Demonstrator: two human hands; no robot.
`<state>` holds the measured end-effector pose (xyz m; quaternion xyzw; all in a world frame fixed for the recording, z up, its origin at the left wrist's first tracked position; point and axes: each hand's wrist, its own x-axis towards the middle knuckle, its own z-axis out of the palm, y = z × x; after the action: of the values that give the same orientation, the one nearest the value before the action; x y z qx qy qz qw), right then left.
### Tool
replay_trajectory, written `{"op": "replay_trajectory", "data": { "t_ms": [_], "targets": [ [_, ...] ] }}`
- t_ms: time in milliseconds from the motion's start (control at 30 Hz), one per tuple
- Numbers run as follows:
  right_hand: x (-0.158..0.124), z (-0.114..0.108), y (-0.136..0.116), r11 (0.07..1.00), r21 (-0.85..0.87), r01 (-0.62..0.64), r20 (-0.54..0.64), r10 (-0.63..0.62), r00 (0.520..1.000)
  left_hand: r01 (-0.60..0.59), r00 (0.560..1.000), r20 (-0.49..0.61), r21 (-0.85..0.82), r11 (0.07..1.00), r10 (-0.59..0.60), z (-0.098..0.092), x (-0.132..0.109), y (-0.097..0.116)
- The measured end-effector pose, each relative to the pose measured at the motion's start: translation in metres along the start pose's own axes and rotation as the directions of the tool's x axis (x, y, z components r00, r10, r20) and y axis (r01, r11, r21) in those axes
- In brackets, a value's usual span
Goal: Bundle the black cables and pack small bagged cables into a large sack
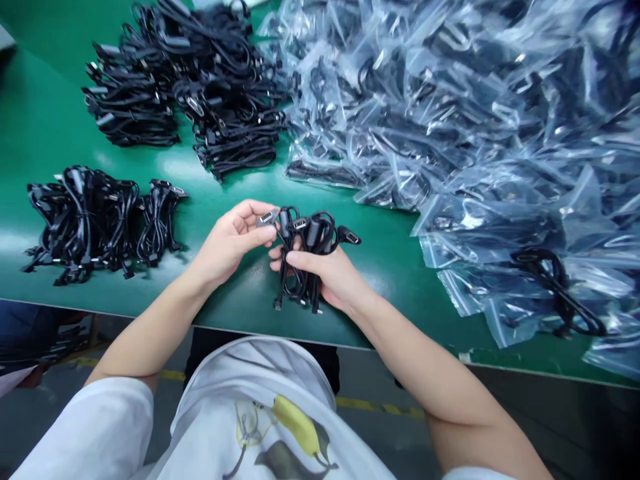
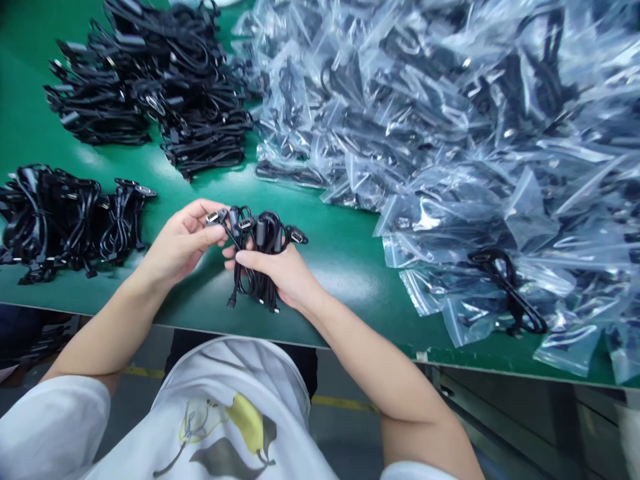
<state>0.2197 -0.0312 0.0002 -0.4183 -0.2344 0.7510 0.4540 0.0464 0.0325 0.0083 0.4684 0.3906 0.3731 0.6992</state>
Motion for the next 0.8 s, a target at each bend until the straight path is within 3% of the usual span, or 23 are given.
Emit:
{"op": "replay_trajectory", "data": {
  "t_ms": [100,167,300,500,800],
  "targets": [
    [-0.001,-0.001,-0.005,0.992,-0.025,0.122,-0.089,-0.124,0.988,-0.013,1.000,0.028,0.022,1.000,0.012,0.001,0.000,-0.001],
    [-0.002,-0.004,-0.012,0.977,-0.049,0.208,-0.171,-0.214,0.962,0.032,0.993,0.115,0.072,0.997,-0.040,0.003,-0.001,-0.001],
    [-0.007,-0.009,-0.026,0.936,-0.136,0.326,-0.279,-0.352,0.893,0.118,0.930,0.317,0.227,0.967,-0.188,0.009,-0.007,0.000],
    [-0.009,-0.009,-0.027,0.933,-0.130,0.335,-0.288,-0.359,0.888,0.073,0.931,0.313,0.344,0.936,-0.188,0.017,-0.012,-0.002],
    [-0.016,-0.009,-0.026,0.921,-0.069,0.383,-0.218,-0.388,0.895,-0.052,0.934,0.342,0.416,0.908,-0.104,0.012,-0.011,-0.010]
  ]
}}
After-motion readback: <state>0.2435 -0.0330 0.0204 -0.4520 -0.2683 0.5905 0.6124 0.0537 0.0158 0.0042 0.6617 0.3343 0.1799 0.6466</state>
